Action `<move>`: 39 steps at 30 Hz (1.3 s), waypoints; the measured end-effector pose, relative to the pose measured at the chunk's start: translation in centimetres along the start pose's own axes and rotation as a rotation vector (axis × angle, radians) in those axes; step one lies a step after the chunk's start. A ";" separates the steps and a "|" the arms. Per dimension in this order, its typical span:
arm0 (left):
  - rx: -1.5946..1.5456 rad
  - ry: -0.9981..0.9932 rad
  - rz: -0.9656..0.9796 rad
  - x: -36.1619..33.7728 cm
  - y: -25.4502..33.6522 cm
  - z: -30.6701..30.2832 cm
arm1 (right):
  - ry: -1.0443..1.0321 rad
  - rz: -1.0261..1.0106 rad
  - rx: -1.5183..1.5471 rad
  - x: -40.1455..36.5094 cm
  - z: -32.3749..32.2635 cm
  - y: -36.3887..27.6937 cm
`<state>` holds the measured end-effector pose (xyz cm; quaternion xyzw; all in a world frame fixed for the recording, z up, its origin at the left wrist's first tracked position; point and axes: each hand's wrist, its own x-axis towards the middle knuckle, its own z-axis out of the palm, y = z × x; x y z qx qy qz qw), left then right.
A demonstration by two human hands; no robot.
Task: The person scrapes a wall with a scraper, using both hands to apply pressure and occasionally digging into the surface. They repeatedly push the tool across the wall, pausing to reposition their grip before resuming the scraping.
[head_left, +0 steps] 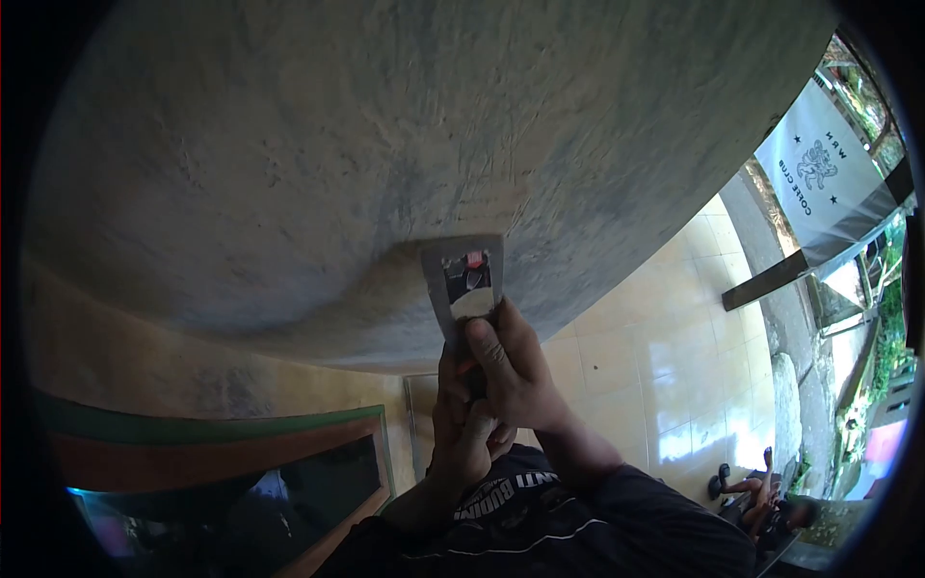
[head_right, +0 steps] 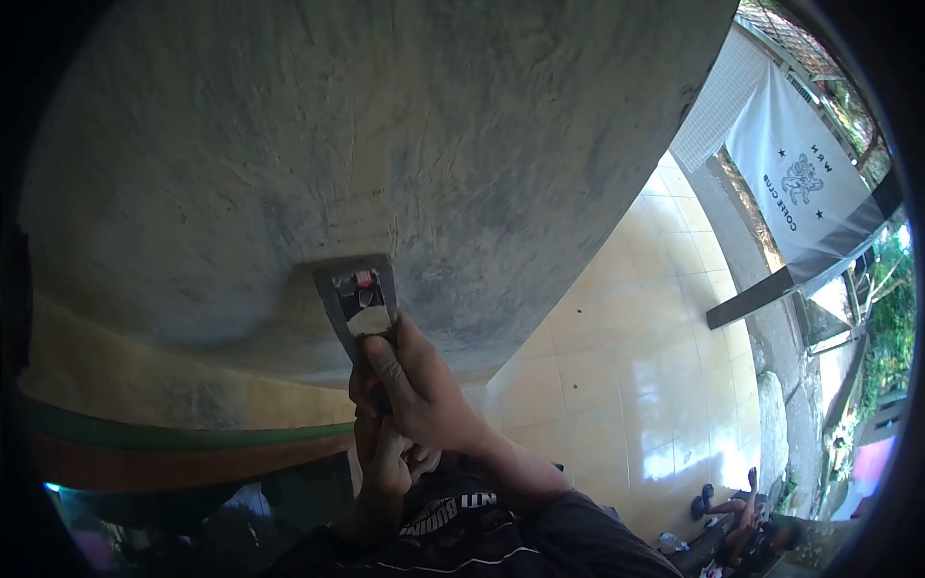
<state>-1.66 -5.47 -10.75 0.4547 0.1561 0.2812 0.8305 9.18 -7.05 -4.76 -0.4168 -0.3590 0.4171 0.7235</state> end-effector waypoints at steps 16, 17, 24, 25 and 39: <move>-0.050 0.017 0.010 -0.1 1.6 1.1 | 0.027 -0.031 -0.051 0.0 0.4 -0.2; -0.096 -0.027 0.030 -0.2 1.6 1.0 | 0.040 -0.010 -0.052 0.0 0.6 -0.4; -0.126 0.036 0.081 -0.3 2.3 2.1 | 0.029 -0.018 -0.021 0.0 1.1 -1.1; -0.128 0.036 0.085 -0.2 2.4 2.2 | 0.029 -0.017 -0.015 0.1 1.1 -1.2; -0.034 -0.056 -0.009 -0.1 3.7 1.8 | 0.026 -0.020 -0.009 0.4 1.5 -2.5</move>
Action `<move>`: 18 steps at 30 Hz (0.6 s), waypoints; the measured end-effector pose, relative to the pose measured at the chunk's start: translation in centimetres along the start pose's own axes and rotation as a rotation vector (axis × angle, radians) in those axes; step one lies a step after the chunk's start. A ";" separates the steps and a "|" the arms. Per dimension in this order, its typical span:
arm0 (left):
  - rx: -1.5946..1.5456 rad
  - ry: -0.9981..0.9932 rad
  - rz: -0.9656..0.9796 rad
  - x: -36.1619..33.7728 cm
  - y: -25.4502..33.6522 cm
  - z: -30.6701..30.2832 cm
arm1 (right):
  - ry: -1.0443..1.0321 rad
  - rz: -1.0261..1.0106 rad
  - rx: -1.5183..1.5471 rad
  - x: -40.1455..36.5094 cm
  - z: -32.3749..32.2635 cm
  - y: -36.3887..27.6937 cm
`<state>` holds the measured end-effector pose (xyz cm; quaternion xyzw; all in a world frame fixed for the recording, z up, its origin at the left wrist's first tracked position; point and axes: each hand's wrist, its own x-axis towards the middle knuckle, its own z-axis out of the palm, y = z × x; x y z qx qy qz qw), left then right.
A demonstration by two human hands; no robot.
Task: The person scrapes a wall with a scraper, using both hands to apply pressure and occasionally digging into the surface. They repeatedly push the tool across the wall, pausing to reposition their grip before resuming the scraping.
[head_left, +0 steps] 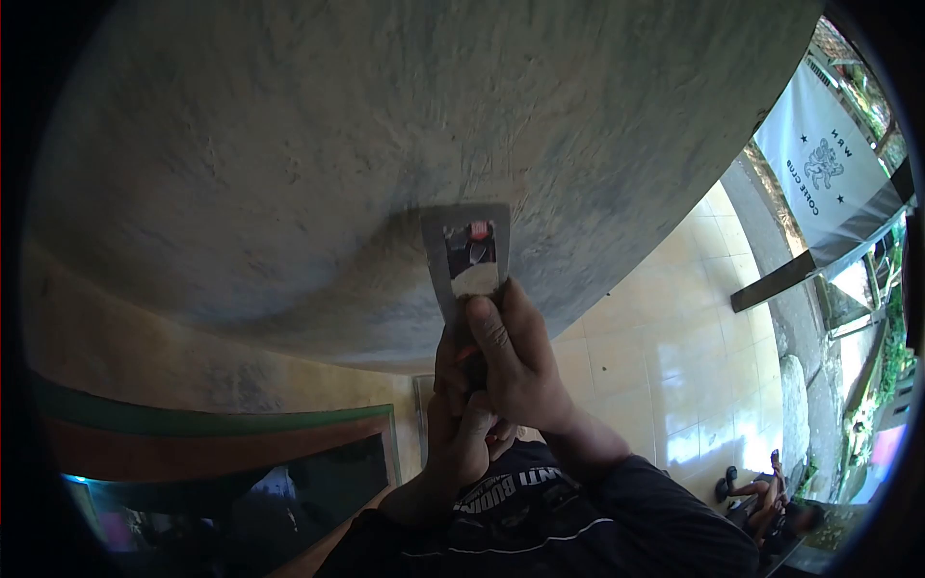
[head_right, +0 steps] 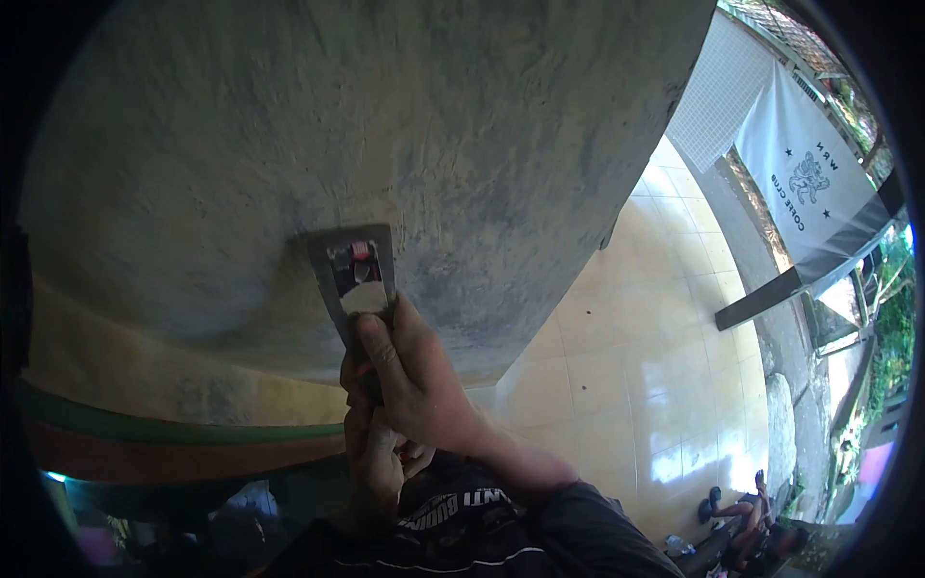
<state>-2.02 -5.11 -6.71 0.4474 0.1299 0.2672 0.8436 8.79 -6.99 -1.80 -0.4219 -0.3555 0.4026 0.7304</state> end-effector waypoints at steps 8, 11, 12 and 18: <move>0.098 0.088 0.051 -0.1 0.7 1.2 | -0.037 -0.029 0.058 0.3 0.2 -0.8; 0.035 0.049 0.006 -0.7 0.6 0.9 | -0.022 -0.016 0.037 -0.1 0.3 -0.2; 0.033 0.090 0.000 -0.7 0.7 1.0 | -0.027 -0.022 0.032 -0.2 0.3 -0.2; 0.097 0.065 0.080 0.2 1.5 2.4 | -0.012 -0.027 0.040 0.1 0.4 -1.1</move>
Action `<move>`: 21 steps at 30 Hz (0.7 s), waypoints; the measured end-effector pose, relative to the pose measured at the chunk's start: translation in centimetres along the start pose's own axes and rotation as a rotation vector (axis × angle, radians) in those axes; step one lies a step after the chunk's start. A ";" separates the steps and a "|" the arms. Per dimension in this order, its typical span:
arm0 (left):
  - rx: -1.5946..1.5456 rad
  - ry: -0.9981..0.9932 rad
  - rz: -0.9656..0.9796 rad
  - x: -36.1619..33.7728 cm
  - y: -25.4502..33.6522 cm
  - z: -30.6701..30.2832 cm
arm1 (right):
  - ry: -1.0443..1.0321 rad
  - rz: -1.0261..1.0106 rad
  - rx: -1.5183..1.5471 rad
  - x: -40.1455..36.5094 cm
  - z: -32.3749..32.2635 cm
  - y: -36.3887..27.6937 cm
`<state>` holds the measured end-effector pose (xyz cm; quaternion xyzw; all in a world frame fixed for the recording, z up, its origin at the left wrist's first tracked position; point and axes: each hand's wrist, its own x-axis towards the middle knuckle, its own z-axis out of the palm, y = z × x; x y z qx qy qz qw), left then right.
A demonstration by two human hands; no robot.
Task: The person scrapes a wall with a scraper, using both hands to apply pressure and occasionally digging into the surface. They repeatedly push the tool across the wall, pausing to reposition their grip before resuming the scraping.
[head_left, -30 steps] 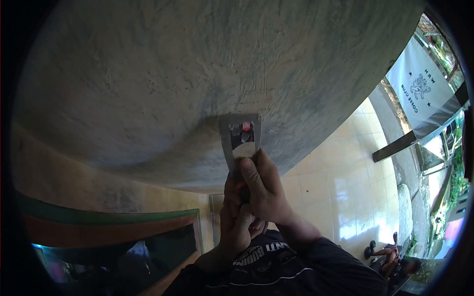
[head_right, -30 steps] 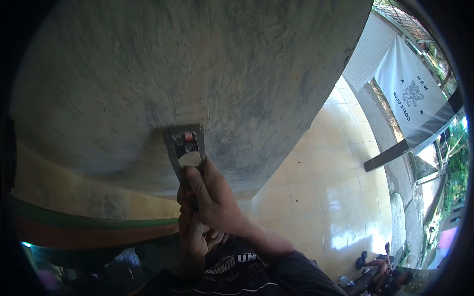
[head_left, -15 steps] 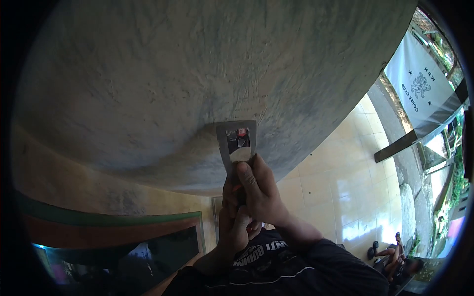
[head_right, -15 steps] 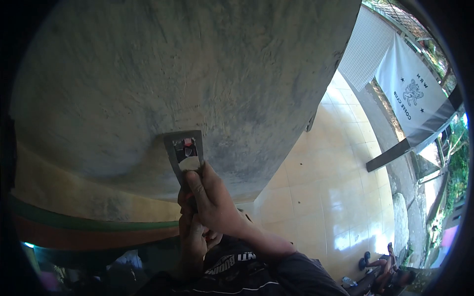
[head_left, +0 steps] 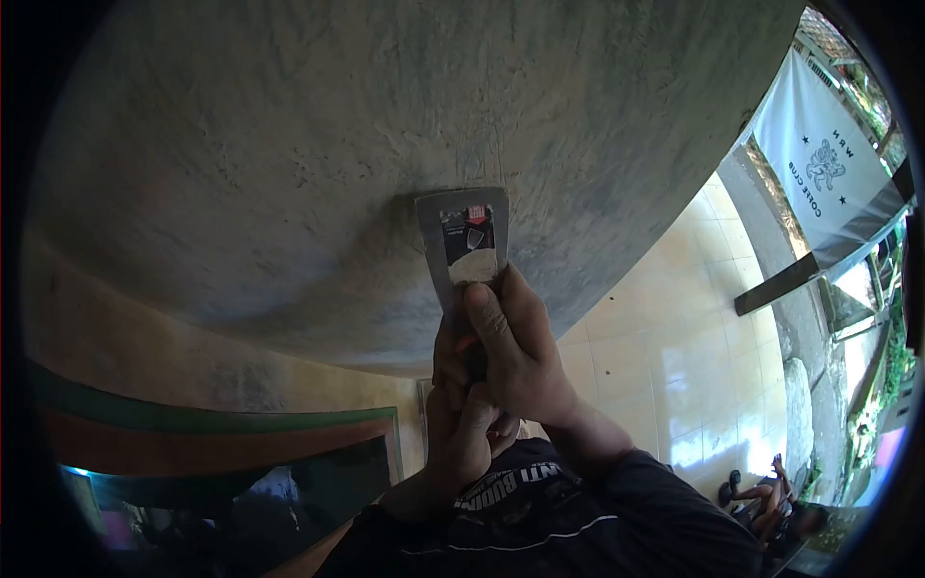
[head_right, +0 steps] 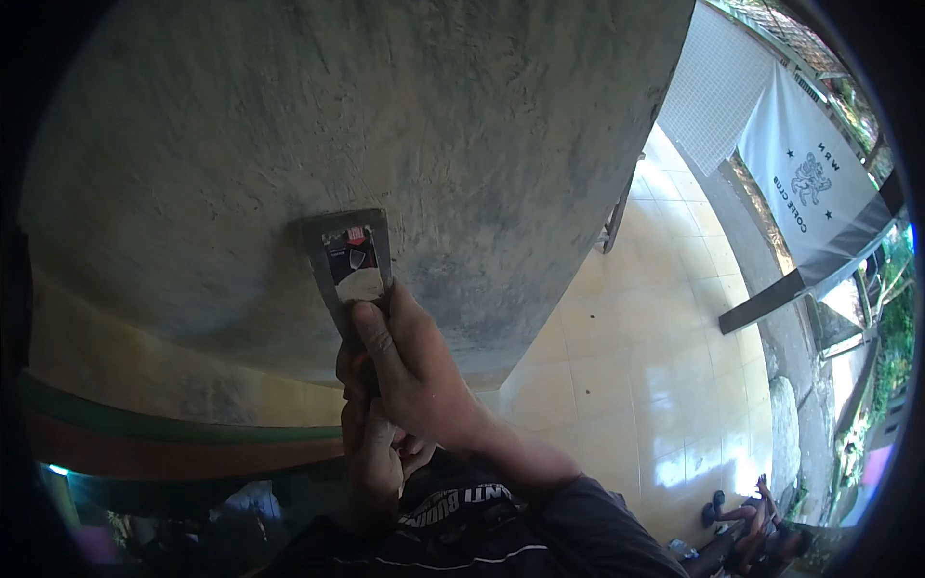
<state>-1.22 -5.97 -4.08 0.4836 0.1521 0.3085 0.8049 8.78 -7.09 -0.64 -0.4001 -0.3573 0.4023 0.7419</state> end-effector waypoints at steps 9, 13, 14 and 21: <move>-0.046 -0.004 -0.029 -0.1 0.1 -0.8 | 0.002 -0.018 -0.058 0.3 0.0 0.4; -0.047 -0.054 0.027 -0.3 -0.5 -1.0 | -0.030 -0.057 -0.065 0.1 0.0 0.4; -0.039 -0.009 0.021 -0.8 -0.4 -0.6 | -0.024 -0.045 -0.067 -0.1 0.1 0.5; 0.004 -0.030 0.042 0.5 1.4 0.6 | -0.053 -0.057 -0.001 0.8 0.4 -2.0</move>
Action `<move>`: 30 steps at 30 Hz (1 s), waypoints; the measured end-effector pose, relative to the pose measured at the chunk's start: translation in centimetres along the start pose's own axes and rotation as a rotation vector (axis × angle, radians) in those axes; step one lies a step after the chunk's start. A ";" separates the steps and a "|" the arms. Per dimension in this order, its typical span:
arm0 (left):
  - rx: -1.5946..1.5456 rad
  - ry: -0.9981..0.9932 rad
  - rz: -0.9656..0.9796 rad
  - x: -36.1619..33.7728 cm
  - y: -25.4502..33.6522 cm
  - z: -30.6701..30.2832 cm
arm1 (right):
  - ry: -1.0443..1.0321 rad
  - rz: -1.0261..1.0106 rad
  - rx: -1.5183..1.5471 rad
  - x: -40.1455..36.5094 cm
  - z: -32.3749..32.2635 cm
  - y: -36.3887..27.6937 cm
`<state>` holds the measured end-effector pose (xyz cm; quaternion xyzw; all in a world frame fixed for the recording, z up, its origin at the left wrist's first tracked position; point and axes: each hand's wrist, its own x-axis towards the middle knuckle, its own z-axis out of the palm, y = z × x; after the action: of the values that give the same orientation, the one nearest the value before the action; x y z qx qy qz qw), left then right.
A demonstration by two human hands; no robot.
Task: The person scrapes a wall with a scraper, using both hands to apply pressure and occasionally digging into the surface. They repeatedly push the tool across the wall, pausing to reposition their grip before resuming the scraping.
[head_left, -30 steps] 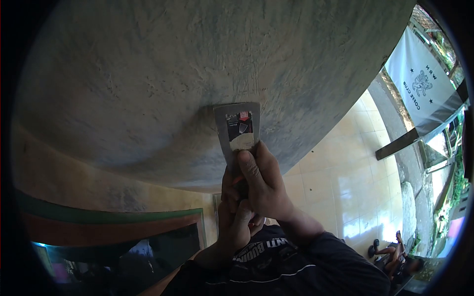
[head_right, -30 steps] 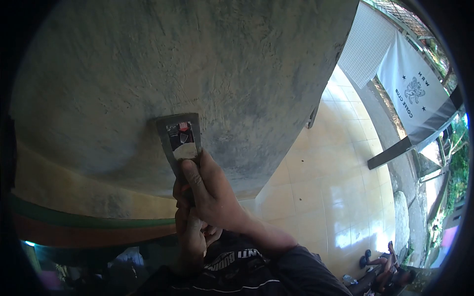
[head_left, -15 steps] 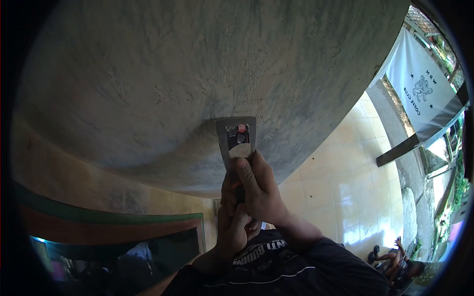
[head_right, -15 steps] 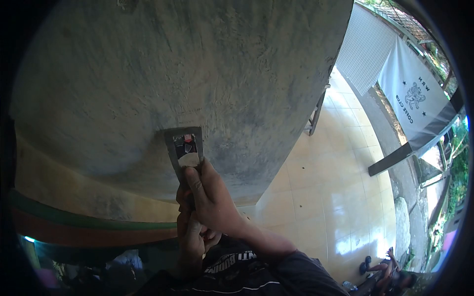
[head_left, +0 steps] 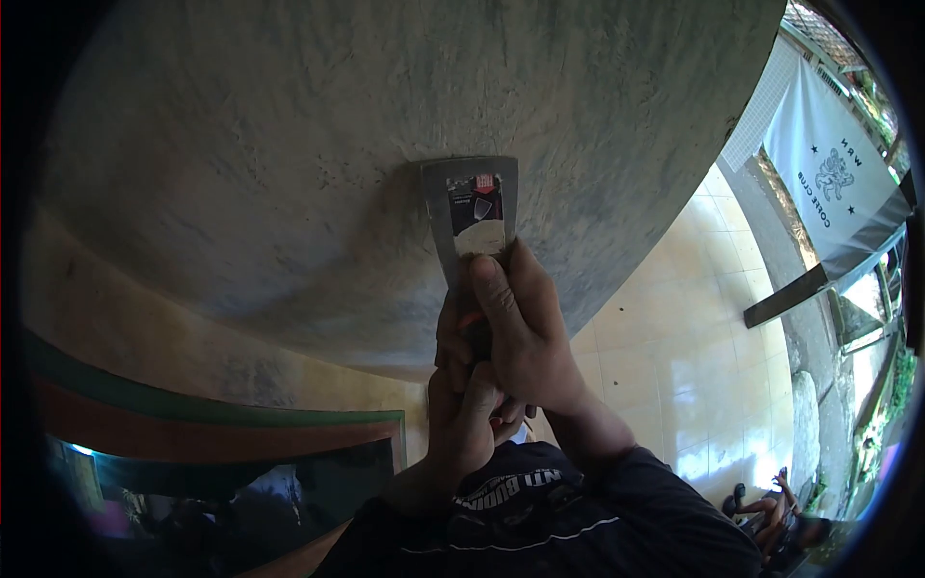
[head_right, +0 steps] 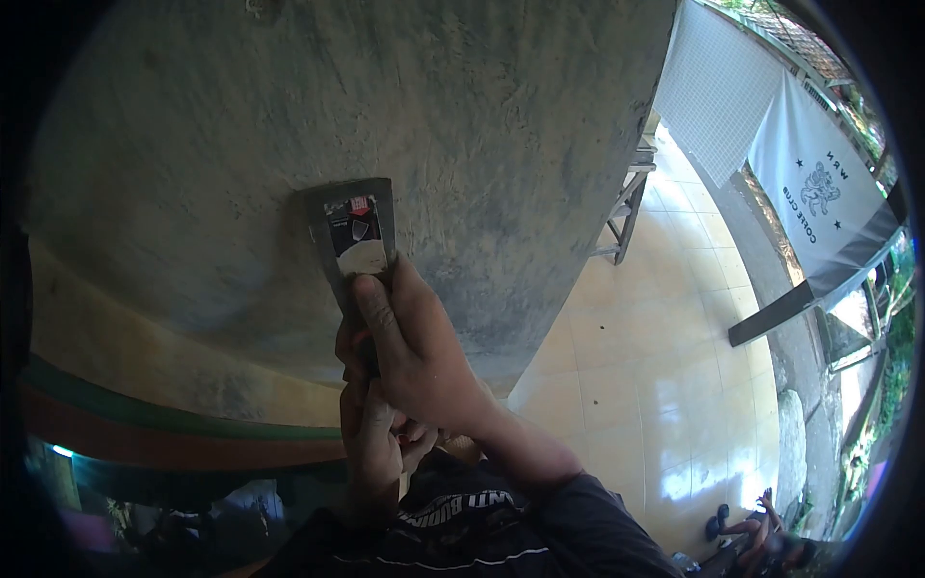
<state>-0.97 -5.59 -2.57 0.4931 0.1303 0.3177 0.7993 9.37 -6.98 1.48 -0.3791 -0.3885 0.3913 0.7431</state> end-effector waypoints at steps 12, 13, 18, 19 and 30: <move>0.056 -0.038 0.044 -0.6 -0.1 0.5 | -0.029 -0.012 -0.015 -0.3 0.0 0.4; 0.054 -0.037 0.045 -0.7 -0.4 0.1 | -0.003 -0.029 -0.047 -0.3 -0.1 0.9; -0.058 0.018 -0.034 -1.3 -0.6 -0.1 | 0.000 0.067 -0.042 -0.6 -0.1 1.0; -0.056 0.019 -0.032 -1.2 -0.3 0.1 | 0.009 0.047 -0.043 -0.5 -0.1 0.8; -0.077 0.092 0.000 -1.2 0.4 0.9 | 0.018 0.047 -0.024 -0.6 0.2 0.6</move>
<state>-1.56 -6.83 -1.92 0.4470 0.1546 0.3449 0.8108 8.75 -7.20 0.88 -0.4006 -0.3774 0.4006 0.7325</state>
